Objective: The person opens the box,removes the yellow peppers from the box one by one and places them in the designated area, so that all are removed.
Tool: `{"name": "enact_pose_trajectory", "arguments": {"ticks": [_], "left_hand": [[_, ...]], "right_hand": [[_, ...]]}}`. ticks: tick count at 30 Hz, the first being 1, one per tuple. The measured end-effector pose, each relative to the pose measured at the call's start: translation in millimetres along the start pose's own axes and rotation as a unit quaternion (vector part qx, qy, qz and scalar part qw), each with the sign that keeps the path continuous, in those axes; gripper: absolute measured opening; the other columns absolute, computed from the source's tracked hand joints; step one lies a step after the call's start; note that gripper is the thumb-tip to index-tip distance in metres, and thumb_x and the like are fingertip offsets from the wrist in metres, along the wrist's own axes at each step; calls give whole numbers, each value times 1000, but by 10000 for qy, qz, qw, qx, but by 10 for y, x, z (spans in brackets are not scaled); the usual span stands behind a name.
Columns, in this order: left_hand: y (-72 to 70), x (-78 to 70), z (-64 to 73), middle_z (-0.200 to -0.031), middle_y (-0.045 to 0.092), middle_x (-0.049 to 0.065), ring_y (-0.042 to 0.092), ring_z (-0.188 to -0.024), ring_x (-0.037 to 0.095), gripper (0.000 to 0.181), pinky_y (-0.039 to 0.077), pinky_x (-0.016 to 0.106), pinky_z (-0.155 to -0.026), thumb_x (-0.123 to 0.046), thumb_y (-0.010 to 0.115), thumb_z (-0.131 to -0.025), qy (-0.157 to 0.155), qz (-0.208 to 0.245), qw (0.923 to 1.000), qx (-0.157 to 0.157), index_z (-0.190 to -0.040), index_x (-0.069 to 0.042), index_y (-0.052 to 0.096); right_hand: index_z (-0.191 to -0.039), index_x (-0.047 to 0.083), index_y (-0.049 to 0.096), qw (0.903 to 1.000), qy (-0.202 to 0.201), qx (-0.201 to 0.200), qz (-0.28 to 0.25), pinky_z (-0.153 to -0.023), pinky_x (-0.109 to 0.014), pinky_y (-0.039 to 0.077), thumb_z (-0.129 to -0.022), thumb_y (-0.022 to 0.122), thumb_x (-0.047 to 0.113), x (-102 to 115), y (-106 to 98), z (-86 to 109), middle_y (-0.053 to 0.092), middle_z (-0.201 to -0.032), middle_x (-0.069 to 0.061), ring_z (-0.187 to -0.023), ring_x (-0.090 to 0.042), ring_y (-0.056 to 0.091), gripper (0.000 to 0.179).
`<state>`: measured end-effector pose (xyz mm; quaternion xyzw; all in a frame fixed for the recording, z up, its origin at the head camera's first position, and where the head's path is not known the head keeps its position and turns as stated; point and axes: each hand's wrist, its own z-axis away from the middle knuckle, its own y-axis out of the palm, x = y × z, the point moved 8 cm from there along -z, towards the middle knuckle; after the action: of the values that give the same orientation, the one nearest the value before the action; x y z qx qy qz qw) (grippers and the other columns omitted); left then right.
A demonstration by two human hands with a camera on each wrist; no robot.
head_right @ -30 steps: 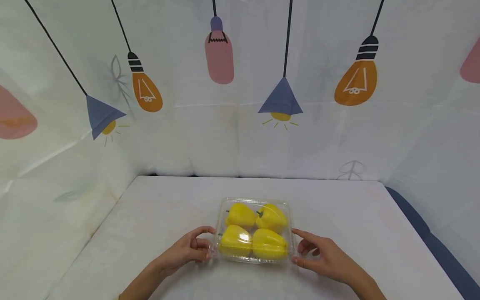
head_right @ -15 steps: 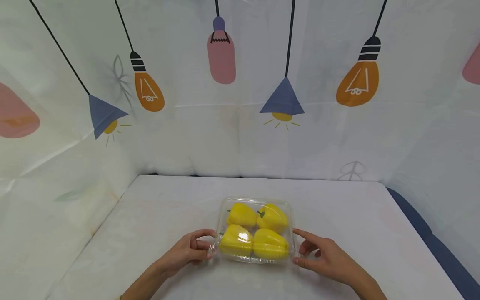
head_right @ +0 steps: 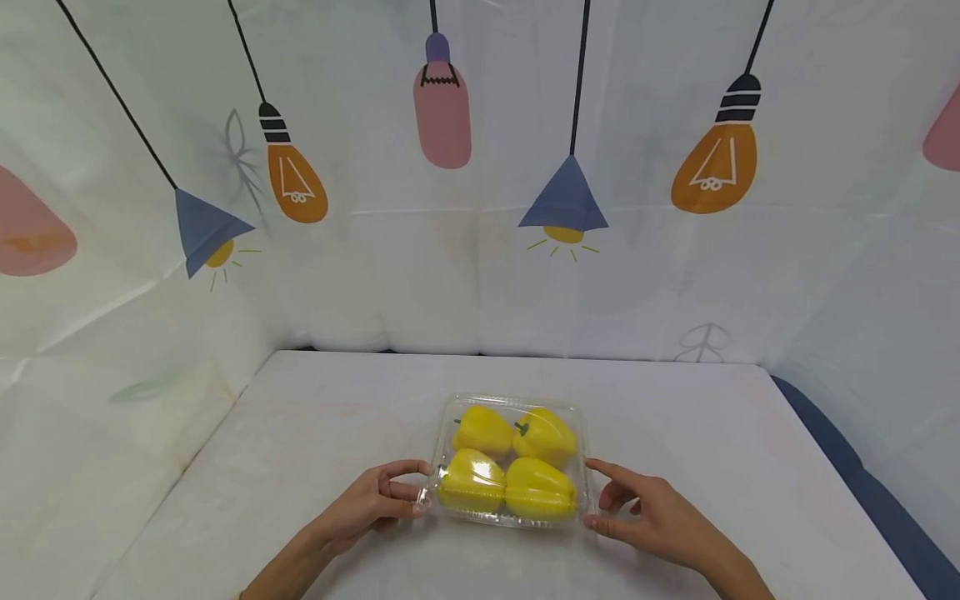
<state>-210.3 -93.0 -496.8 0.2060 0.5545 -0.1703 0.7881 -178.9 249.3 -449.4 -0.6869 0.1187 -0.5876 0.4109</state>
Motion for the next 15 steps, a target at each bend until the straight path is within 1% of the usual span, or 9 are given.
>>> {"name": "enact_pose_trajectory", "arguments": {"ticks": [10, 15], "left_hand": [[-17, 5, 9, -98, 74, 11, 34, -51, 8, 50, 25, 23, -44, -7, 77, -80, -17, 39, 10000, -79, -126, -6, 59], [-19, 25, 17, -99, 74, 11, 35, -50, 8, 50, 26, 22, -44, -8, 77, -81, -99, 82, 9998, -152, -127, -4, 58]], "right_hand": [[-144, 8, 47, 10000, -33, -31, -24, -70, -28, 53, -89, 72, 41, 0, -2, 8, 63, -87, 13, -81, -5, 60, 69], [-144, 8, 48, 10000, -58, -40, -40, -70, -28, 53, -89, 72, 40, -14, 1, 18, 64, -87, 14, -81, -5, 60, 68]]}}
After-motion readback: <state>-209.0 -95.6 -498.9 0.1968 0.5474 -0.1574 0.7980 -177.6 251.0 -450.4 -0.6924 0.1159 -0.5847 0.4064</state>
